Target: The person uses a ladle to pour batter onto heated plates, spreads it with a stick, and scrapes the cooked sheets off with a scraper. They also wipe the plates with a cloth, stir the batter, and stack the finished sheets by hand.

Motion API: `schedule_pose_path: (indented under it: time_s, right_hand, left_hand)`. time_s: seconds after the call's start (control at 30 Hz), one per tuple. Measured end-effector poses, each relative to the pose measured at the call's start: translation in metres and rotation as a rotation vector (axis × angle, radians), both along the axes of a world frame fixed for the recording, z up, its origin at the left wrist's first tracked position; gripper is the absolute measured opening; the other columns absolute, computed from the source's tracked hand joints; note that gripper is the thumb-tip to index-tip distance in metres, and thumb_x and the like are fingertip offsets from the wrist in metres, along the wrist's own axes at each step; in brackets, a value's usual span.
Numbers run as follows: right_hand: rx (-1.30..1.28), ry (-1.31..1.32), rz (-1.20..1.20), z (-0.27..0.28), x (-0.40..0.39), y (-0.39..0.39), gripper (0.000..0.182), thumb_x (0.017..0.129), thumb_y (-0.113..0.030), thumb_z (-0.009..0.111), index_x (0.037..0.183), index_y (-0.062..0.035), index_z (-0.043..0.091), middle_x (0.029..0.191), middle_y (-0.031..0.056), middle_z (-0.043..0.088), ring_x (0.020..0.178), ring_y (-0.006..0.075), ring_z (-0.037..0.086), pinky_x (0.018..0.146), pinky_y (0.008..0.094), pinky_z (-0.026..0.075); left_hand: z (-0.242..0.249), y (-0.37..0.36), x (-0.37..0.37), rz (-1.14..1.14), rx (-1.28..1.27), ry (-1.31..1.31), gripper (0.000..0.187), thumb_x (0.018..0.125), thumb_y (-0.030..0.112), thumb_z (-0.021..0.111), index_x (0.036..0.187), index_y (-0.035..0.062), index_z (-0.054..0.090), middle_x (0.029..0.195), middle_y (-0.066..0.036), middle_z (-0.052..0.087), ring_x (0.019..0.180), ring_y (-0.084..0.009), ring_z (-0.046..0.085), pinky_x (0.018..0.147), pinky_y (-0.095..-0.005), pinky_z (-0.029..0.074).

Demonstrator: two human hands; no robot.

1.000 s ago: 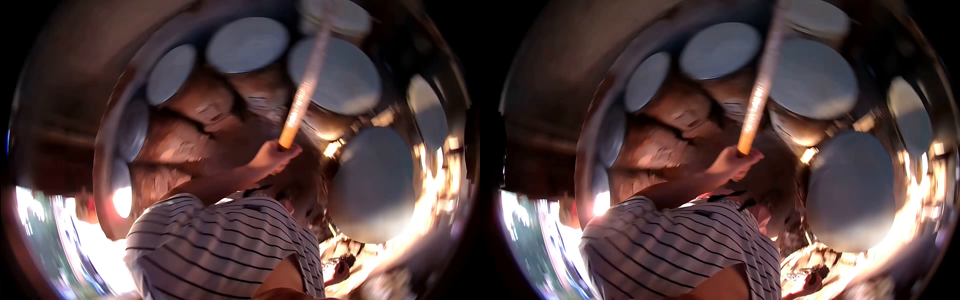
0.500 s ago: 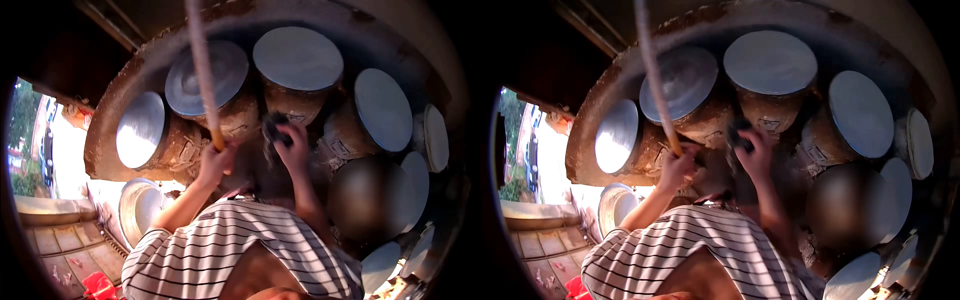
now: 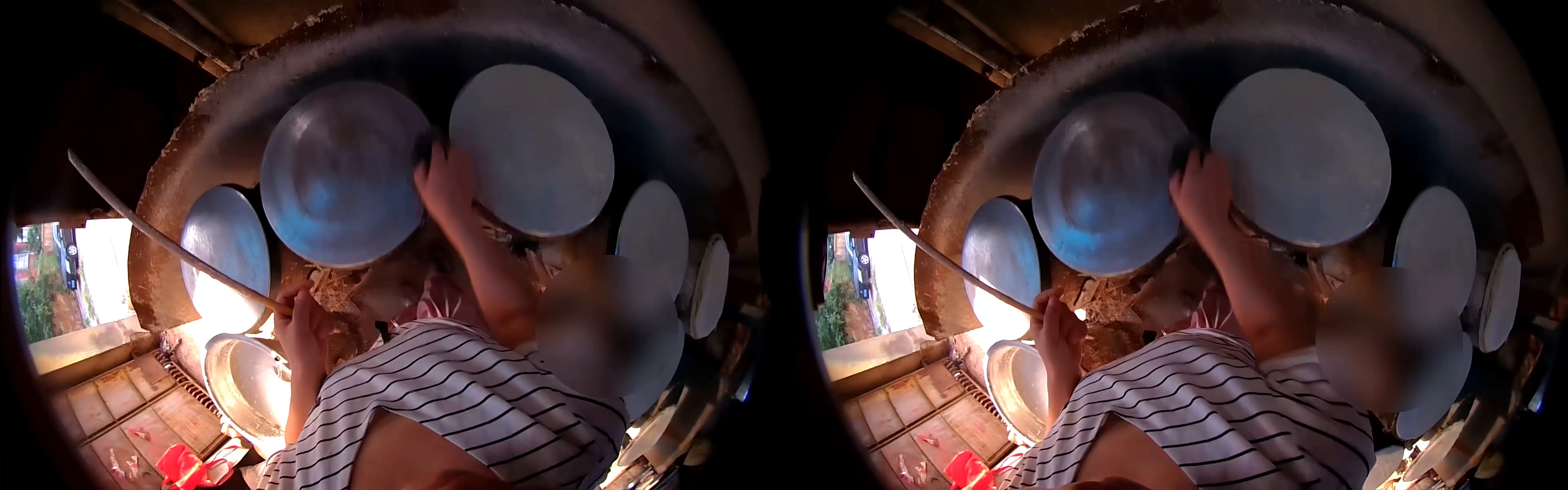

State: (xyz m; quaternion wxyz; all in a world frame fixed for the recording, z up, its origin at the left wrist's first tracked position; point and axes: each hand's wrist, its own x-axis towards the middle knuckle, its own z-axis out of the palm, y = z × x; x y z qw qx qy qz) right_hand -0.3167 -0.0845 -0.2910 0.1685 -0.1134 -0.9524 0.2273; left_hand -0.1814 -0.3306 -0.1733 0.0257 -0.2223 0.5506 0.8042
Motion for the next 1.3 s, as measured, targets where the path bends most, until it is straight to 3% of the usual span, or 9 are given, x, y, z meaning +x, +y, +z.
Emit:
schedule_pose_path:
  time_s: [0.07, 0.27, 0.47, 0.63, 0.87, 1.0, 1.07, 1.17, 1.3]
  right_hand:
    - [0.154, 0.170, 0.051, -0.016, 0.033, -0.010, 0.039, 0.081, -0.019, 0.061, 0.113, 0.0017, 0.057, 0.104, 0.0234, 0.056, 0.096, 0.0392, 0.054, 0.080, 0.0470, 0.048]
    - [0.017, -0.073, 0.048, 0.006, -0.082, 0.013, 0.031, 0.082, -0.018, 0.061, 0.107, 0.0006, 0.060, 0.108, 0.0187, 0.057, 0.097, 0.0350, 0.055, 0.080, 0.0419, 0.049]
    - [-0.030, 0.110, 0.088, -0.015, 0.037, -0.006, 0.038, 0.078, -0.015, 0.064, 0.112, 0.0003, 0.059, 0.115, 0.0237, 0.051, 0.102, 0.0393, 0.053, 0.085, 0.0469, 0.047]
    - [-0.059, -0.017, 0.107, 0.000, -0.075, 0.013, 0.036, 0.079, -0.017, 0.063, 0.109, 0.0014, 0.059, 0.107, 0.0221, 0.054, 0.096, 0.0388, 0.055, 0.080, 0.0455, 0.049]
    - [0.061, 0.024, 0.087, -0.022, -0.013, 0.005, 0.046, 0.079, -0.025, 0.064, 0.117, 0.0001, 0.056, 0.109, 0.0227, 0.051, 0.098, 0.0380, 0.054, 0.080, 0.0453, 0.049]
    - [0.114, -0.011, 0.159, -0.008, -0.139, 0.011, 0.031, 0.079, -0.027, 0.059, 0.091, 0.0009, 0.065, 0.091, 0.0190, 0.060, 0.090, 0.0357, 0.058, 0.076, 0.0448, 0.052]
    - [0.120, -0.215, 0.284, 0.004, -0.206, -0.006, 0.034, 0.079, -0.030, 0.057, 0.094, -0.0020, 0.067, 0.090, 0.0181, 0.065, 0.090, 0.0344, 0.062, 0.078, 0.0449, 0.051]
    - [0.132, -0.244, 0.473, -0.005, -0.272, -0.068, 0.033, 0.077, -0.031, 0.060, 0.097, -0.0062, 0.069, 0.098, 0.0138, 0.066, 0.089, 0.0325, 0.063, 0.075, 0.0451, 0.053]
    - [0.344, -0.159, 0.919, -0.002, -0.279, -0.186, 0.031, 0.076, -0.030, 0.059, 0.096, -0.0095, 0.072, 0.094, 0.0104, 0.068, 0.097, 0.0294, 0.062, 0.078, 0.0435, 0.053]
  left_hand:
    - [-0.006, 0.010, -0.022, -0.013, -0.052, 0.017, 0.013, 0.097, 0.011, 0.047, 0.103, 0.0037, 0.056, 0.054, 0.006, 0.031, 0.039, -0.0028, 0.023, 0.035, -0.0207, 0.019]
    - [-0.001, 0.031, -0.064, -0.115, -0.034, 0.041, 0.014, 0.097, 0.011, 0.048, 0.104, 0.0027, 0.057, 0.052, 0.006, 0.030, 0.038, -0.0030, 0.022, 0.035, -0.0211, 0.018]
    - [-0.005, 0.026, -0.076, -0.111, -0.158, 0.006, 0.013, 0.097, 0.010, 0.049, 0.103, 0.0025, 0.057, 0.053, 0.006, 0.030, 0.038, -0.0034, 0.022, 0.035, -0.0217, 0.019]
    - [-0.003, 0.031, -0.082, -0.128, 0.005, -0.022, 0.011, 0.095, 0.008, 0.050, 0.102, 0.0004, 0.056, 0.052, 0.004, 0.033, 0.039, -0.0041, 0.025, 0.037, -0.0225, 0.021]
    - [-0.005, 0.021, -0.071, -0.082, -0.139, -0.048, 0.015, 0.097, 0.009, 0.048, 0.107, 0.0004, 0.054, 0.056, 0.006, 0.032, 0.040, -0.0025, 0.023, 0.038, -0.0208, 0.021]
    - [-0.004, 0.013, -0.057, 0.006, -0.020, 0.013, 0.015, 0.096, 0.009, 0.048, 0.108, 0.0003, 0.054, 0.055, 0.006, 0.031, 0.041, -0.0023, 0.024, 0.038, -0.0206, 0.020]
    - [-0.006, 0.004, -0.043, 0.109, -0.027, -0.015, 0.014, 0.095, 0.009, 0.050, 0.106, 0.0004, 0.055, 0.054, 0.006, 0.033, 0.041, -0.0032, 0.026, 0.038, -0.0209, 0.023]
    - [-0.009, -0.007, -0.020, 0.276, -0.042, -0.034, 0.014, 0.094, 0.008, 0.053, 0.105, 0.0000, 0.056, 0.055, 0.004, 0.037, 0.040, -0.0042, 0.029, 0.038, -0.0218, 0.027]
    - [-0.003, -0.019, 0.010, 0.480, -0.104, -0.058, 0.014, 0.094, 0.008, 0.051, 0.105, 0.0012, 0.056, 0.054, 0.005, 0.036, 0.040, -0.0037, 0.028, 0.038, -0.0217, 0.027]
